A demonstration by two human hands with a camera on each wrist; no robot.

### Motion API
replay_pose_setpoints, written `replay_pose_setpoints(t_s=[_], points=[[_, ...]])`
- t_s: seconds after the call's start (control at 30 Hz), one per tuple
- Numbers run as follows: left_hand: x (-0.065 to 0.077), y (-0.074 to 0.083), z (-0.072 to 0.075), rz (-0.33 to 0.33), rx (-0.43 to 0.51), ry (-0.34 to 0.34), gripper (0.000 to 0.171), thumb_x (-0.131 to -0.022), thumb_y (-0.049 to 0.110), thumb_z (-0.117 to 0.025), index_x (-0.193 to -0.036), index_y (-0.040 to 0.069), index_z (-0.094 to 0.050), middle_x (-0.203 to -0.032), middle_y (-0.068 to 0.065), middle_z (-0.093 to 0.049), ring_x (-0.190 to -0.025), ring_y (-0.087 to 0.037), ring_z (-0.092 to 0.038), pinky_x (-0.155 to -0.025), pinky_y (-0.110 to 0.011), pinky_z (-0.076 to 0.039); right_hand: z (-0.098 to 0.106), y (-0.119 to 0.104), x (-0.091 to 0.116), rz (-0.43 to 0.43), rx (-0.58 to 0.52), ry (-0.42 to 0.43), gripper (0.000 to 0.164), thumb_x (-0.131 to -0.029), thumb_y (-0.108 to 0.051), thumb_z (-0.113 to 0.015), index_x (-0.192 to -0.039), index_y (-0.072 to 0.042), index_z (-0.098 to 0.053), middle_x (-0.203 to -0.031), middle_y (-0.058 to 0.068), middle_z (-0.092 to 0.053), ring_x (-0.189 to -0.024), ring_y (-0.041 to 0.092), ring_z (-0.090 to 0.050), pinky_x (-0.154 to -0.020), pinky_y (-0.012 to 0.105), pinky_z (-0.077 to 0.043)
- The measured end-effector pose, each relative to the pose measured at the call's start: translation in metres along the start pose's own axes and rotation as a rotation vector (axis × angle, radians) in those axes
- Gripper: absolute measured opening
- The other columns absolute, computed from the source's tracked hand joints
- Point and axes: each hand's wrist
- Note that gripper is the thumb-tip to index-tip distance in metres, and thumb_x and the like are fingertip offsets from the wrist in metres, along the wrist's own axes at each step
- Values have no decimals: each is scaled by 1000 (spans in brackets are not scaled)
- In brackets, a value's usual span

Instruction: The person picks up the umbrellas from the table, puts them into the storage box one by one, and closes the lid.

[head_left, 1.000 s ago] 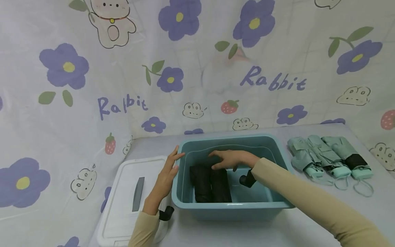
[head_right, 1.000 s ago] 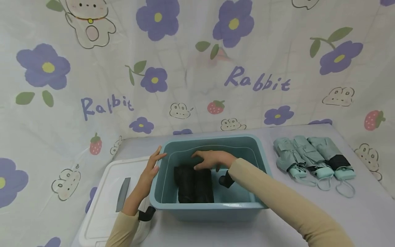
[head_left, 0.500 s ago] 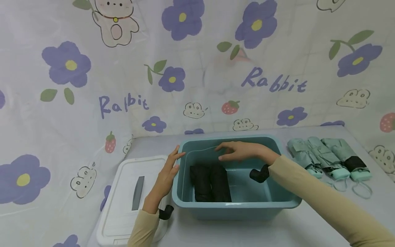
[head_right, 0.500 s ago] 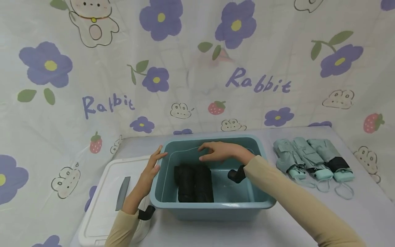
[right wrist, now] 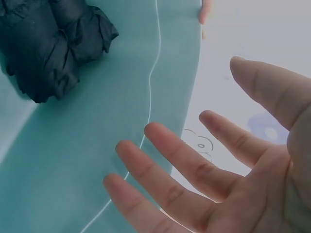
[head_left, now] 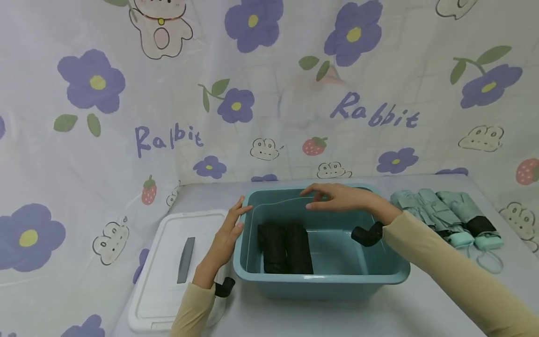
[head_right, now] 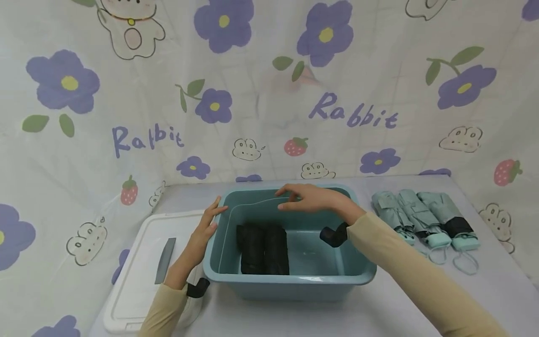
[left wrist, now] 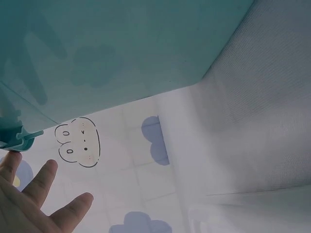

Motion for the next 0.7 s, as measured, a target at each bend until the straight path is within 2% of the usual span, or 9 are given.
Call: replay_pose_setpoints(t_s=[0.03,0.13,0.33,0.47,0.57,0.7], points=[[0,-6,-1,-3,-3,2,43,-101,30,-32,-143,19,-35,-156,-2,-12,-142,-26,-13,-103,-64,-19,0,0,1,5,-1,3,49,-94,-34,-53,-136,-11,-43,-115,12,-58,-101,29,-59,-79,37,-49],[1,-6,-1,-5,-5,2,44,-101,37,-30,-143,22,-35,-156,1,-12,-142,-24,-12,-103,-64,-20,1,0,5,9,-5,14,48,-94,-33,-53,-136,-11,-43,-116,13,-57,-101,29,-60,-80,38,-49],[-1,-3,2,2,-11,0,42,-101,23,-33,-142,17,-35,-156,-4,-12,-142,-25,-12,-104,-62,-22,4,4,12,41,-8,84,45,-94,-30,-54,-133,-9,-46,-118,18,-57,-100,30,-62,-80,40,-51],[-1,13,6,-2,-5,-4,42,-100,14,-34,-141,8,-36,-155,-12,-13,-142,-31,-13,-104,-63,-18,9,6,19,18,-16,111,46,-93,-31,-56,-133,-11,-45,-118,17,-57,-102,31,-61,-81,41,-51],[-1,26,8,-3,-11,-3,41,-100,15,-34,-140,5,-37,-154,-16,-15,-141,-35,-14,-104,-64,-18,14,7,24,-10,-14,122,49,-92,-33,-57,-135,-13,-44,-117,15,-58,-103,31,-61,-82,42,-51],[-1,33,8,1,-15,1,41,-99,14,-34,-139,3,-38,-153,-17,-16,-140,-35,-15,-104,-64,-19,20,8,31,-14,-9,138,49,-92,-34,-57,-134,-13,-44,-117,16,-57,-103,31,-60,-81,43,-51]])
Point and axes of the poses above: each hand's wrist, its own x-axis away from the middle knuckle, its own z-axis out of the back of the hand, y = z × x
